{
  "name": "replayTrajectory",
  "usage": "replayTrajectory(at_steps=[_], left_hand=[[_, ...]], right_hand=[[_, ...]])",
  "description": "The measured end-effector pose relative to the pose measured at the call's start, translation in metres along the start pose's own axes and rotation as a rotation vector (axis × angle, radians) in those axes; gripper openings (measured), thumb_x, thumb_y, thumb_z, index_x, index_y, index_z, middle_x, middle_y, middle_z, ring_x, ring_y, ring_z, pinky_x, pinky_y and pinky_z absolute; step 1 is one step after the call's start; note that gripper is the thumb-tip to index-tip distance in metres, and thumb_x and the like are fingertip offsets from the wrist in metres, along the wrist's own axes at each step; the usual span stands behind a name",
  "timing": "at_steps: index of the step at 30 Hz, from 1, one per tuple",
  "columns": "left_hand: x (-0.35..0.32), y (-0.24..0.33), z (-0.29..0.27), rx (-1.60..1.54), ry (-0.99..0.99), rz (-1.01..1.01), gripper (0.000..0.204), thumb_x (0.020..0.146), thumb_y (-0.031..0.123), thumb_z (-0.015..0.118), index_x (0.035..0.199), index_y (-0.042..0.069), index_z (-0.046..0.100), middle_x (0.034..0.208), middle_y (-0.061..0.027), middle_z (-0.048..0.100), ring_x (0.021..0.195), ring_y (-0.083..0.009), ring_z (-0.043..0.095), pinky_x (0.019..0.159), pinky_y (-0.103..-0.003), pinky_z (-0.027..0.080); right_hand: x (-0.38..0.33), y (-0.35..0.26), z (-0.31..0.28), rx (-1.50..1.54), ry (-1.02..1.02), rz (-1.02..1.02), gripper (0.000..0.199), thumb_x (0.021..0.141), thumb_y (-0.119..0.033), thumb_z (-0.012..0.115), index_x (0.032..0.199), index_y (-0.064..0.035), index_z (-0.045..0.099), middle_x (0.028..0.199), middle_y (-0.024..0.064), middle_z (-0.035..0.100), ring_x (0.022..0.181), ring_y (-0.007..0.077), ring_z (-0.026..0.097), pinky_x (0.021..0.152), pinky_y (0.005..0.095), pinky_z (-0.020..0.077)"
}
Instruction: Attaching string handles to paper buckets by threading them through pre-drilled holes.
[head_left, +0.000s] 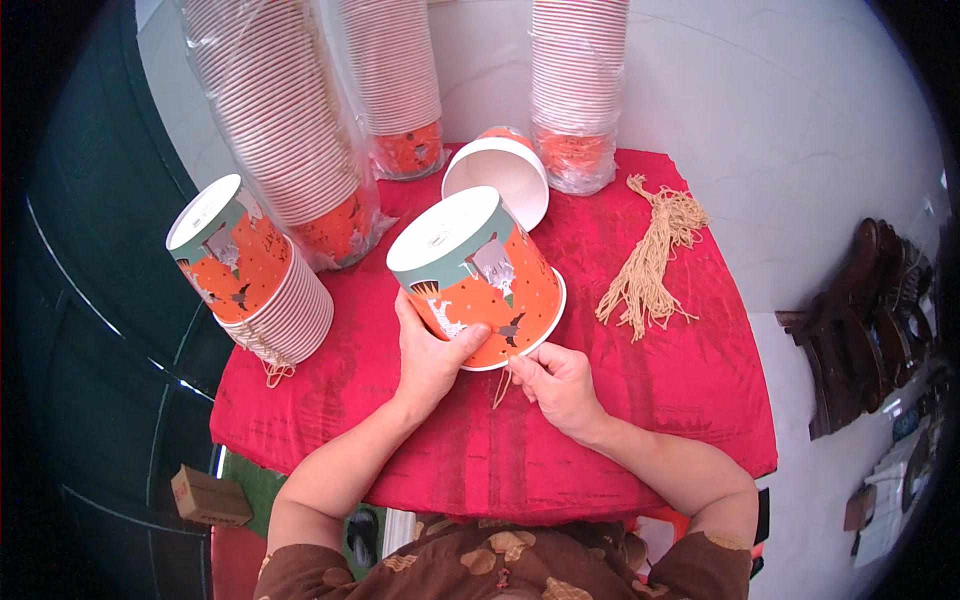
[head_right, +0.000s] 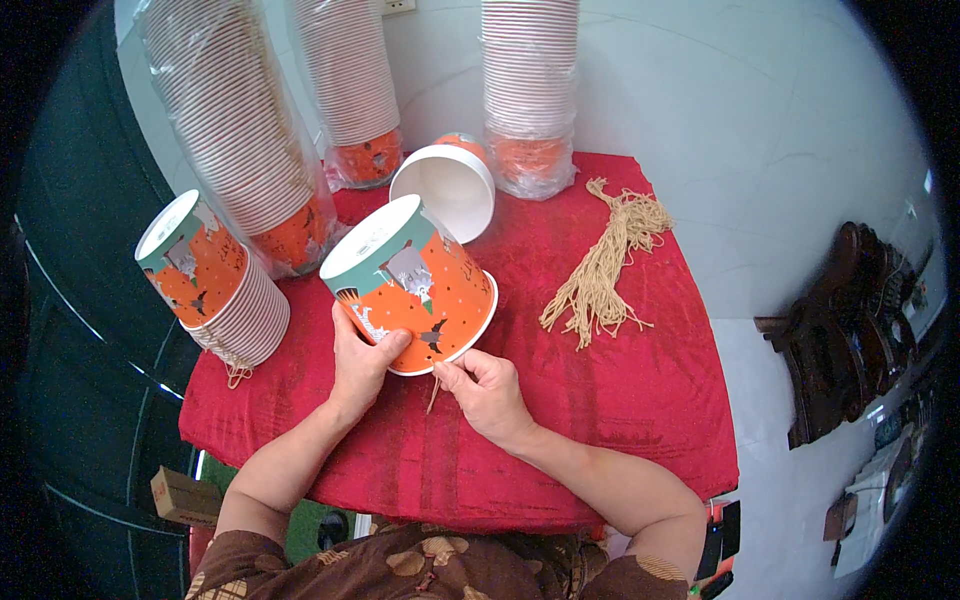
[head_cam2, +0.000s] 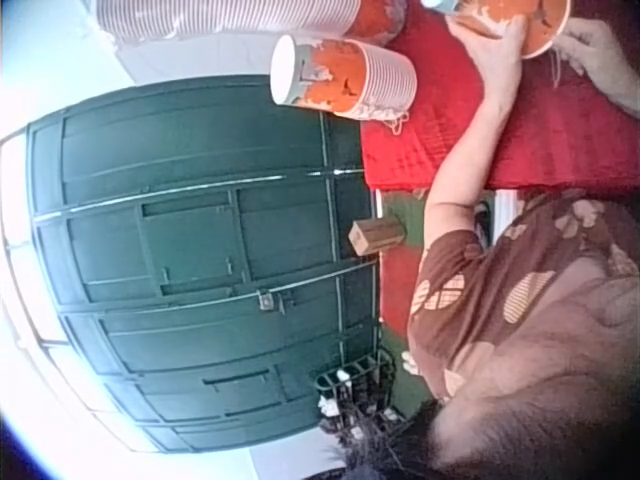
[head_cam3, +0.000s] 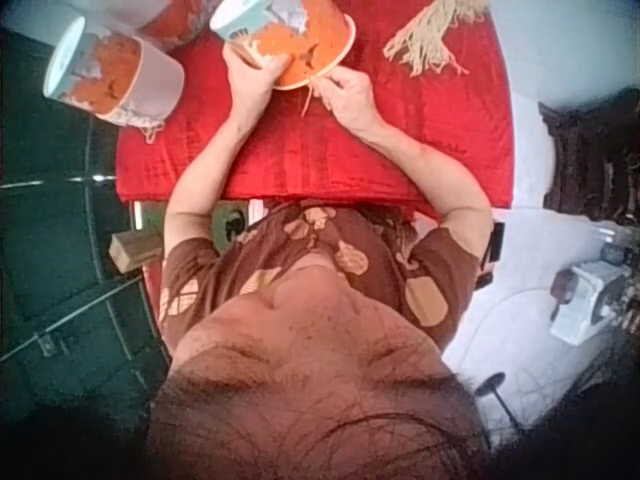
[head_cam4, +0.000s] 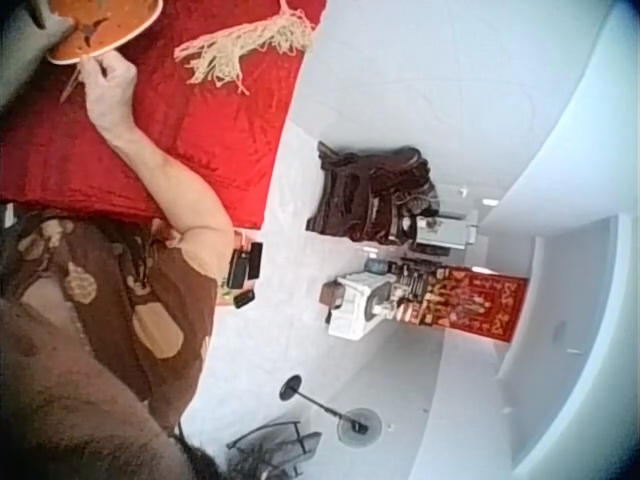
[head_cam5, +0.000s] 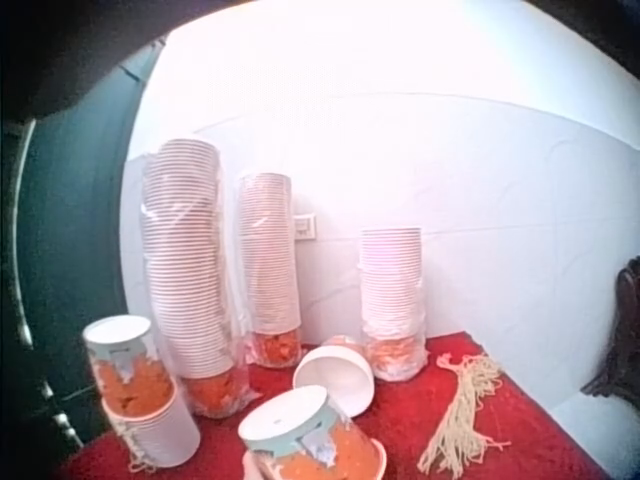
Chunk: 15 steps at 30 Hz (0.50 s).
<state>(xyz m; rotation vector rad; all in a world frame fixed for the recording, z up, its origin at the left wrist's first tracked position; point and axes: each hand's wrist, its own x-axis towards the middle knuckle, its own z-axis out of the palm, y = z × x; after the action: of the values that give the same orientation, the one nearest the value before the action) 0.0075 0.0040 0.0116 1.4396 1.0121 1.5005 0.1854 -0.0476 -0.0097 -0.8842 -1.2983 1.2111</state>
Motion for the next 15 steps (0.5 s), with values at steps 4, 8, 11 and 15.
replayTrajectory(at_steps=[4, 8, 11, 15], left_hand=[[0.004, -0.001, -0.006, 0.028, -0.011, 0.055, 0.096, 0.070, 0.025, 0.087, 0.139, -0.002, 0.025, 0.128, -0.0163, 0.049, 0.118, -0.0237, 0.054, 0.099, -0.037, 0.047], [0.008, 0.018, -0.013, -0.088, -0.045, 0.049, 0.098, 0.069, 0.025, 0.088, 0.139, 0.000, 0.025, 0.128, -0.0149, 0.050, 0.118, -0.0230, 0.054, 0.099, -0.037, 0.048], [0.004, 0.031, -0.023, -0.114, -0.035, 0.090, 0.101, 0.066, 0.027, 0.089, 0.139, 0.001, 0.025, 0.129, -0.0144, 0.048, 0.119, -0.0229, 0.053, 0.101, -0.038, 0.046], [-0.013, 0.046, -0.054, 0.055, -0.053, 0.207, 0.117, 0.056, 0.036, 0.094, 0.141, -0.002, 0.022, 0.132, -0.0135, 0.045, 0.126, -0.0241, 0.046, 0.107, -0.039, 0.038]], right_hand=[[0.002, 0.001, 0.000, -0.073, -0.004, -0.102, 0.020, 0.098, -0.016, 0.058, 0.089, 0.0004, 0.064, 0.074, 0.0009, 0.060, 0.059, 0.0045, 0.050, 0.053, 0.0205, 0.0400], [0.011, 0.007, -0.020, -0.261, 0.012, -0.249, 0.031, 0.104, -0.023, 0.046, 0.090, 0.0015, 0.059, 0.078, 0.0030, 0.058, 0.062, 0.0072, 0.049, 0.055, 0.0231, 0.0412], [0.014, 0.007, -0.028, -0.258, 0.055, -0.245, 0.032, 0.103, -0.023, 0.045, 0.089, 0.0018, 0.060, 0.073, 0.0029, 0.057, 0.060, 0.0083, 0.049, 0.053, 0.0240, 0.0403], [0.015, 0.006, -0.033, -0.287, 0.057, -0.195, 0.028, 0.102, -0.019, 0.048, 0.094, 0.0019, 0.064, 0.072, 0.0024, 0.058, 0.058, 0.0074, 0.050, 0.052, 0.0240, 0.0407]])
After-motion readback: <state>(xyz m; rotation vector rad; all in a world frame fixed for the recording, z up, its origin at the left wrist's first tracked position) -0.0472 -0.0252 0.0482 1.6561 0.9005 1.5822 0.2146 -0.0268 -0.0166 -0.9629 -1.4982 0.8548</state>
